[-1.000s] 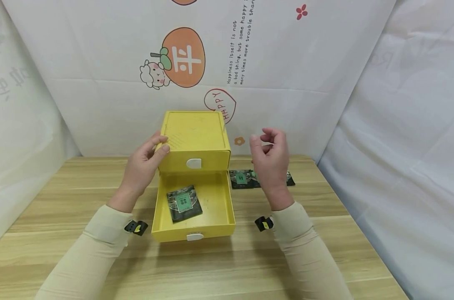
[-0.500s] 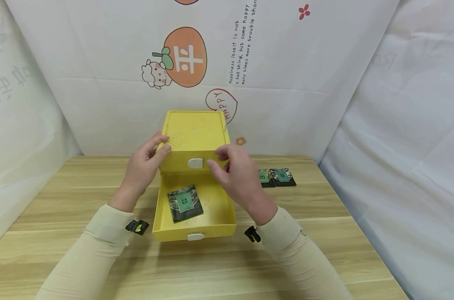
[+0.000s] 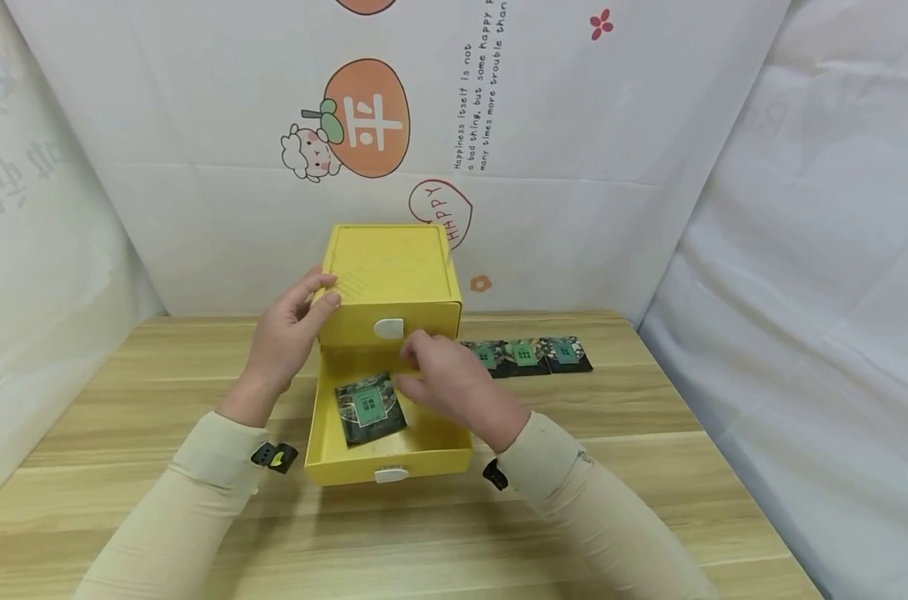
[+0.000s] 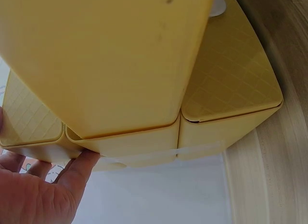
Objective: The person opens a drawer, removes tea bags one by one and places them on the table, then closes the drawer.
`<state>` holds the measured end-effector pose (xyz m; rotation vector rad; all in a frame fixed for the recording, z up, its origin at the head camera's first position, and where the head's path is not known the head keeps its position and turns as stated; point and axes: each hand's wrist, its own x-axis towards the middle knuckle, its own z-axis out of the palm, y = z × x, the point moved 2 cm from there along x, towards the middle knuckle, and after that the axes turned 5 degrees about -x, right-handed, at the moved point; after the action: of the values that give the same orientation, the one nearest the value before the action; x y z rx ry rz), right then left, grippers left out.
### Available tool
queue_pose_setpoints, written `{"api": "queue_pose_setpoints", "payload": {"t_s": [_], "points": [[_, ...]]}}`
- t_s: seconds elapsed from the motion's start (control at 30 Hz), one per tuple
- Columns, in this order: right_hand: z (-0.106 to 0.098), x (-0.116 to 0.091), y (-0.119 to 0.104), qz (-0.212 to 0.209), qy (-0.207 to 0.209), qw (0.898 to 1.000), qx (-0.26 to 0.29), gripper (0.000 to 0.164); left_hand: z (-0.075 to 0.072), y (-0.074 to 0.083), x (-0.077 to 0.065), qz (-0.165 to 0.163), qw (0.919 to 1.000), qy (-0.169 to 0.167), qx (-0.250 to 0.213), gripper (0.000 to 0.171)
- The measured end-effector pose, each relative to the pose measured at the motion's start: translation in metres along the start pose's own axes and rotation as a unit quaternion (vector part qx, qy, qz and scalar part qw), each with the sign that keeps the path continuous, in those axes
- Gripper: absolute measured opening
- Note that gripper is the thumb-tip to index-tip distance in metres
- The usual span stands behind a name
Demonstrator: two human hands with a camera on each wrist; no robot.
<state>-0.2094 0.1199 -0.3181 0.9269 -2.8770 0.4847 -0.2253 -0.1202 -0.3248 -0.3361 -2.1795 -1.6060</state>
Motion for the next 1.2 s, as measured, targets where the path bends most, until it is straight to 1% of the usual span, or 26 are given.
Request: {"api": "queue_pose_setpoints", "payload": {"t_s": [0.17, 0.27, 0.4, 0.53, 0.77, 0.83, 1.07, 1.2], "points": [[0.011, 0.003, -0.002, 0.004, -0.051, 0.999, -0.017, 0.036, 0.000, 0.000, 0.000, -0.003, 1.0000, 0.001, -0.002, 0.047], [0.016, 0.005, -0.005, 0.005, -0.072, 0.997, -0.030, 0.038, 0.000, -0.001, 0.000, -0.004, 1.0000, 0.003, -0.003, 0.047], [0.022, 0.008, -0.009, -0.003, -0.086, 0.995, -0.056, 0.039, 0.000, -0.002, 0.001, -0.005, 1.0000, 0.003, -0.005, 0.047], [0.027, 0.009, -0.012, -0.002, -0.096, 0.992, -0.082, 0.040, 0.000, -0.001, 0.001, -0.005, 1.0000, 0.003, -0.005, 0.046], [0.032, 0.013, -0.014, -0.006, -0.095, 0.991, -0.095, 0.039, 0.000, -0.001, 0.002, 0.000, 1.0000, 0.004, -0.006, 0.045], [0.033, 0.015, -0.015, 0.001, -0.102, 0.990, -0.093, 0.041, 0.000, 0.000, 0.002, 0.001, 1.0000, 0.005, -0.005, 0.045], [0.036, 0.021, -0.016, 0.042, -0.135, 0.986, -0.083, 0.050, -0.001, 0.000, 0.003, 0.004, 1.0000, 0.005, 0.000, 0.045], [0.039, 0.021, -0.016, 0.052, -0.144, 0.985, -0.077, 0.053, 0.000, 0.000, 0.002, 0.004, 1.0000, 0.004, 0.003, 0.044]]}}
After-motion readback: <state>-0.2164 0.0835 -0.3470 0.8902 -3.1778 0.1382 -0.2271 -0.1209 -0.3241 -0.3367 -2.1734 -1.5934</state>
